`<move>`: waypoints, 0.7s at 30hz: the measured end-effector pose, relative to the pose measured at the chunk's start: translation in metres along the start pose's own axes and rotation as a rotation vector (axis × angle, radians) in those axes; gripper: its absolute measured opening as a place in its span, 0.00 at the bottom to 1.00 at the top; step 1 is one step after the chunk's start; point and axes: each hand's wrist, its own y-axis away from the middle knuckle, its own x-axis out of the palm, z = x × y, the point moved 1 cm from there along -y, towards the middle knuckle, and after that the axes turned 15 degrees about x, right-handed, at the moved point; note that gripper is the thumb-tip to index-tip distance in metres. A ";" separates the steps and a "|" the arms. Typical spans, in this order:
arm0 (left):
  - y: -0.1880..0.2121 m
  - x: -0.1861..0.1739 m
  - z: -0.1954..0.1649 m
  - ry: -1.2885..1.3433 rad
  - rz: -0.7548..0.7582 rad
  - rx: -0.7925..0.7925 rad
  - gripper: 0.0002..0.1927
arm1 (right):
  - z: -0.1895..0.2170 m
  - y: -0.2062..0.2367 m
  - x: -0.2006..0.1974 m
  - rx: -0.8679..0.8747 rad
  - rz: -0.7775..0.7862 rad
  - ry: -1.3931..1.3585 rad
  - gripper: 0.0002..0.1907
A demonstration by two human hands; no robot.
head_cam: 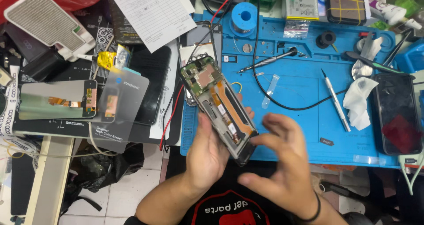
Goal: The person removes a new LCD screen from its packaging, then applies adhesive to the edges of a disassembled smartphone chassis using a small tube. The person handles the phone frame and screen assembly on a blue work mat, preparing the chassis for screen installation.
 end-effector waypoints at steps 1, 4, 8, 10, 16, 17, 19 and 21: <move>0.002 0.002 0.000 -0.007 0.023 -0.009 0.40 | -0.001 -0.002 0.003 0.014 0.040 -0.013 0.30; 0.005 0.002 -0.002 -0.077 0.098 -0.010 0.39 | -0.006 -0.004 0.005 0.059 0.129 -0.068 0.25; 0.008 -0.002 -0.002 -0.276 0.180 0.123 0.37 | -0.021 0.007 0.003 0.196 0.203 -0.410 0.21; 0.007 -0.006 0.000 -0.232 0.129 0.114 0.34 | -0.032 0.013 0.004 0.266 0.212 -0.646 0.21; 0.000 -0.009 -0.004 0.372 0.010 0.060 0.21 | -0.051 0.021 -0.004 0.425 0.196 -1.178 0.20; -0.003 -0.010 -0.004 0.260 -0.082 0.046 0.24 | -0.051 0.022 -0.008 0.437 0.194 -1.186 0.20; -0.006 -0.009 -0.007 0.140 -0.153 0.053 0.28 | -0.049 0.022 -0.014 0.421 0.163 -1.193 0.20; -0.008 -0.009 -0.012 0.125 -0.119 0.095 0.29 | -0.049 0.023 -0.021 0.369 0.109 -1.188 0.21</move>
